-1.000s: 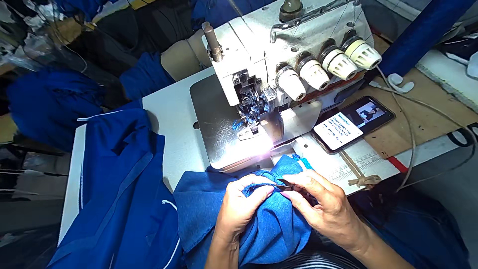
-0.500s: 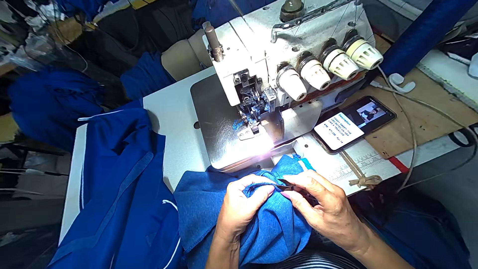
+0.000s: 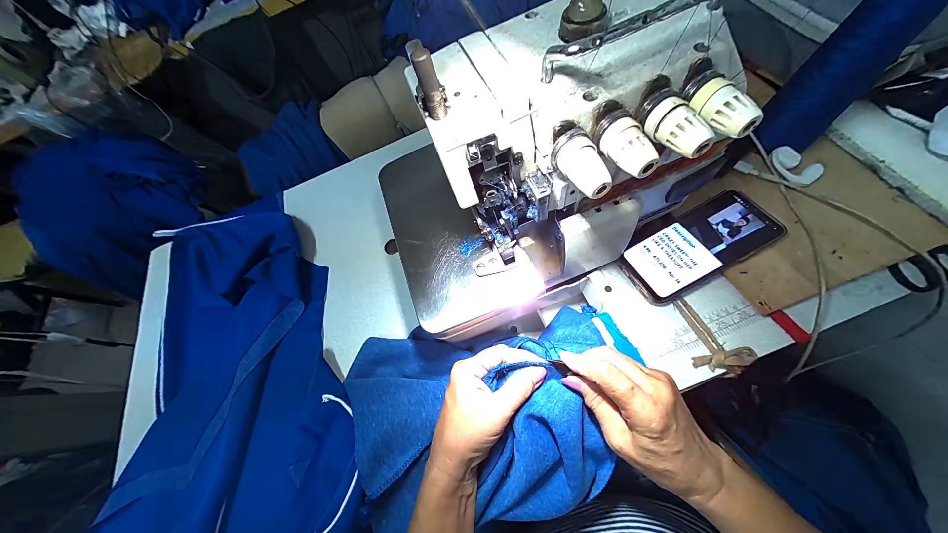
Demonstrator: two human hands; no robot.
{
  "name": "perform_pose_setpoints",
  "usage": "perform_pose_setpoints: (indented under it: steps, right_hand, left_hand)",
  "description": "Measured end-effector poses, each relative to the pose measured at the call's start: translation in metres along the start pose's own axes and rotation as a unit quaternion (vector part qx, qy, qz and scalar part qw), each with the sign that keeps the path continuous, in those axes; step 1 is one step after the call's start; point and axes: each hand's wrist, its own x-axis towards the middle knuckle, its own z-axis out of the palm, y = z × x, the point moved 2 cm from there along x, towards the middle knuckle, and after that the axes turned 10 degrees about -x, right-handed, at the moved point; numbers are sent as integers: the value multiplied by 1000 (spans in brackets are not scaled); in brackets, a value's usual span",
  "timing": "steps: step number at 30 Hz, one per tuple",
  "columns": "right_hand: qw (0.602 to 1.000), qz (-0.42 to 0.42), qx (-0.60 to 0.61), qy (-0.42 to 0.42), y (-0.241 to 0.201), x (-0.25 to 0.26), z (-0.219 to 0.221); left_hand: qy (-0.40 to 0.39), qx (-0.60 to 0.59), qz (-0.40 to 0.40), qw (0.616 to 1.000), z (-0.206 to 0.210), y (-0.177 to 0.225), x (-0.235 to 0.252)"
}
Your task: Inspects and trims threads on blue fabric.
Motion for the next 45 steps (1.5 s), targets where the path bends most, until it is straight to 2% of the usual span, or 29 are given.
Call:
perform_pose_setpoints:
  steps: [4, 7, 9, 11, 12, 14, 16, 18, 20, 24, 32, 45]
  right_hand:
    - [999, 39, 7, 32, -1, 3, -5]
    - [998, 61, -2, 13, -5, 2, -7]
    - [992, 120, 17, -21, -4, 2, -3]
    - [970, 203, 116, -69, 1, 5, 1]
    - [946, 243, 190, -104, 3, 9, 2]
    - [908, 283, 280, -132, 6, 18, 1]
    - [942, 256, 206, -74, 9, 24, 3]
    - [978, 203, 36, -16, 4, 28, 3]
    - [983, 181, -21, -23, -14, 25, 0]
    - [990, 128, 31, -52, -40, 6, 6]
    - [986, 156, 50, -25, -32, 1, 14]
    - [985, 160, 54, -36, -29, 1, 16]
  left_hand:
    - [13, -1, -8, 1000, 0, 0, 0]
    - [29, -1, -27, 999, 1, 1, 1]
    - [41, -3, -40, 998, 2, 2, 1]
    - [49, -4, -48, 998, 2, 3, 1]
    - [51, -2, -48, 998, 2, 3, 1]
    - [63, -8, -55, 997, 2, 3, 1]
    - [89, -23, -61, 994, 4, 3, 2]
    - [130, -42, -70, 988, 5, 5, 3]
    - [148, -55, -73, 985, 6, 6, 3]
    - [151, -59, -76, 984, 7, 5, 4]
    - [141, -65, -64, 986, 7, 3, 3]
    - [123, -72, -42, 989, 5, 1, 1]
